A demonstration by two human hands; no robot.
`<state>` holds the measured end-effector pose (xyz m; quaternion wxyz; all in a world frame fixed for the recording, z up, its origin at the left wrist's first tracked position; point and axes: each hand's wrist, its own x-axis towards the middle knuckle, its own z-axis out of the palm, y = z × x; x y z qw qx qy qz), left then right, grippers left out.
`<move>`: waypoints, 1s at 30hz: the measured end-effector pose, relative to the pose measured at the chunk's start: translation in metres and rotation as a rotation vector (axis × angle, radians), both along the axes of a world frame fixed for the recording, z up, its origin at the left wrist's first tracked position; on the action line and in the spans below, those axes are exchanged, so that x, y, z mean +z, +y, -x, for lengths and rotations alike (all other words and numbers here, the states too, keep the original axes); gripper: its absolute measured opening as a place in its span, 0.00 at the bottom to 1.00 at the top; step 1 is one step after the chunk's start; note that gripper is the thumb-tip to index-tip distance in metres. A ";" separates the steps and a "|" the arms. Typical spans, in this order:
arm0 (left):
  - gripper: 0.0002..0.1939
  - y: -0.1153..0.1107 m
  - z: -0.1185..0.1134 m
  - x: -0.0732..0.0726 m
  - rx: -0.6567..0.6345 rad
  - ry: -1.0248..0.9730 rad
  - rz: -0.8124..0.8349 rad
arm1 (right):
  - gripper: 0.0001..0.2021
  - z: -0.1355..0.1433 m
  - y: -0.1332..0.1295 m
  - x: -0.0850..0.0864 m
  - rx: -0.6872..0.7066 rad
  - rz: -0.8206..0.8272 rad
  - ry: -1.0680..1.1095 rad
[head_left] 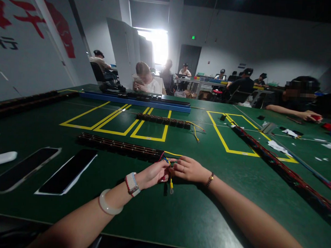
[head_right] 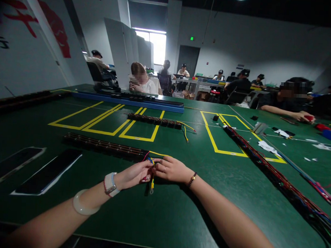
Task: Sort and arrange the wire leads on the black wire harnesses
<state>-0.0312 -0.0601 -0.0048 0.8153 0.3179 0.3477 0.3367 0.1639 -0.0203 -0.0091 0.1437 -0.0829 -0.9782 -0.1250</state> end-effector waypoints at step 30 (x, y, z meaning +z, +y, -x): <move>0.06 -0.002 -0.005 -0.006 0.086 0.158 -0.082 | 0.09 0.114 0.020 0.024 -0.470 0.201 0.266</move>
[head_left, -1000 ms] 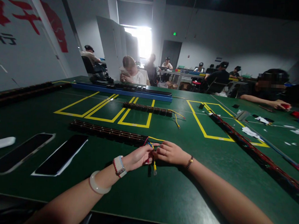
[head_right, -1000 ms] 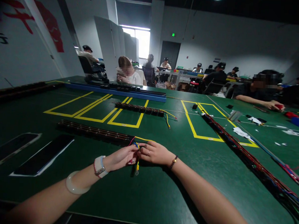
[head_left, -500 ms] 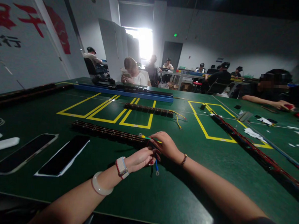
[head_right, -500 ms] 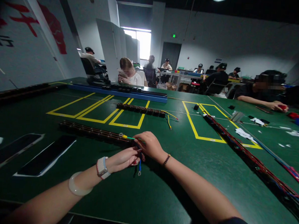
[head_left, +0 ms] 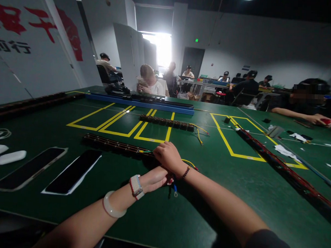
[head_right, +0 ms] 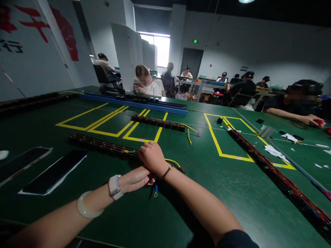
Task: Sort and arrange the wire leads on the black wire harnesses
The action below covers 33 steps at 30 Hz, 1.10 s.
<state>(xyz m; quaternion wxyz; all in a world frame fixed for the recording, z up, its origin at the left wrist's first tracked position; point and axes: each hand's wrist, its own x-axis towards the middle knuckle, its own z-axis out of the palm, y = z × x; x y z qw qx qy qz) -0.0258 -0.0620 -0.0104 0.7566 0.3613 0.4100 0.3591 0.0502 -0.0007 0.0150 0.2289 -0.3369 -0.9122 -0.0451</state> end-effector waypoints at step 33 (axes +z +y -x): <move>0.19 0.003 0.020 0.020 -0.204 0.589 -0.374 | 0.12 -0.115 0.009 -0.043 -0.215 0.316 0.203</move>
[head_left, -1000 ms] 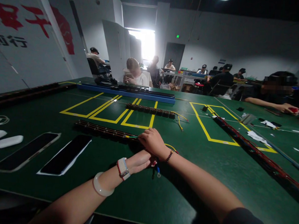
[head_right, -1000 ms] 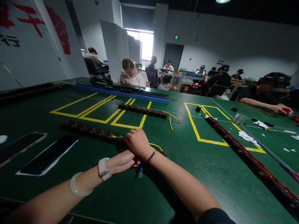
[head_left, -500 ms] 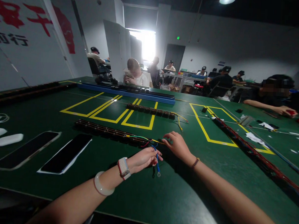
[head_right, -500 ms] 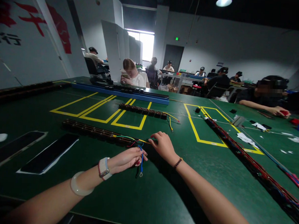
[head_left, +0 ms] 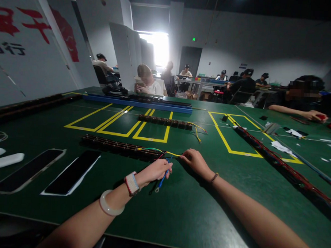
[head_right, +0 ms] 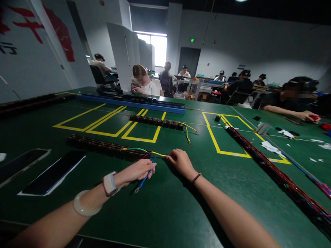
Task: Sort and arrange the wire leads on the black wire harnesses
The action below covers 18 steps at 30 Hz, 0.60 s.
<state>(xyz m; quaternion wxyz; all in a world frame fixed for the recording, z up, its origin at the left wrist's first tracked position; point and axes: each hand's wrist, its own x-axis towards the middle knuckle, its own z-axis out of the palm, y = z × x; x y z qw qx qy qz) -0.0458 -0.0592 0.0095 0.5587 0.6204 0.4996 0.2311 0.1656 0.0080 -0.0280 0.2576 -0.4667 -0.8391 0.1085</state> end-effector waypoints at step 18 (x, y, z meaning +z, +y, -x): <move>0.17 -0.004 0.011 0.007 -0.280 0.914 -0.680 | 0.11 -0.002 -0.001 0.005 -0.028 0.024 0.023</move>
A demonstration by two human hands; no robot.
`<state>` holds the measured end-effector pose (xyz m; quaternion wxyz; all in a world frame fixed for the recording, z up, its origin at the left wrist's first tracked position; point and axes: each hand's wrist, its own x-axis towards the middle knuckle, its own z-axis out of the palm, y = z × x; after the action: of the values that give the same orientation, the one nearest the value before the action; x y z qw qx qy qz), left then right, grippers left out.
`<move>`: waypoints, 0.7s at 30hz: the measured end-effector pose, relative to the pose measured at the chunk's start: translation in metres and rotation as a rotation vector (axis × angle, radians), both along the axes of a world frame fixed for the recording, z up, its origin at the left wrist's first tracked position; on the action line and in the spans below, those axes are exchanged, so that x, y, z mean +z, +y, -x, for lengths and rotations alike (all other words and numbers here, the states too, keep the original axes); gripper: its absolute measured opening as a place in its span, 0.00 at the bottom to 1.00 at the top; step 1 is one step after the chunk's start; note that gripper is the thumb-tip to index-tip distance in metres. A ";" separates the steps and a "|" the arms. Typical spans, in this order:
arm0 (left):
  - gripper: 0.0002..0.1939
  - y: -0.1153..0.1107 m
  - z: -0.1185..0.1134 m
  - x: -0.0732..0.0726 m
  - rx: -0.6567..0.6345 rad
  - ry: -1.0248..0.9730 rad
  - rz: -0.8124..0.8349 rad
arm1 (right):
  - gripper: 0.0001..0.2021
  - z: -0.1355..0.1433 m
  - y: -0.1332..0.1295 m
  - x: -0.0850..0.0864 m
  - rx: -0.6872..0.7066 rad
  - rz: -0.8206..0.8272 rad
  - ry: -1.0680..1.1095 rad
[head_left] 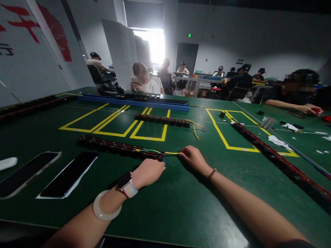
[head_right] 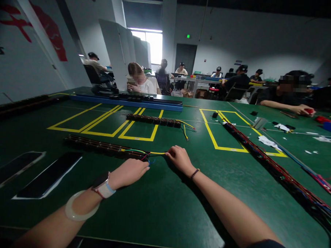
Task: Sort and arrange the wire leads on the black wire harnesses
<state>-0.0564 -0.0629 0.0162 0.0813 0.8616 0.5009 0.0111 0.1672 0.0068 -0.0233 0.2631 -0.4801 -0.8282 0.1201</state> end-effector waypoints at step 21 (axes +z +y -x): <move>0.14 0.009 0.006 0.006 0.355 -0.113 -0.293 | 0.12 -0.001 -0.001 0.000 0.003 0.006 -0.028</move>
<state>-0.0628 -0.0543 0.0227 -0.0197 0.7606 0.6323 0.1460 0.1677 0.0053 -0.0230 0.2497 -0.4813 -0.8322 0.1160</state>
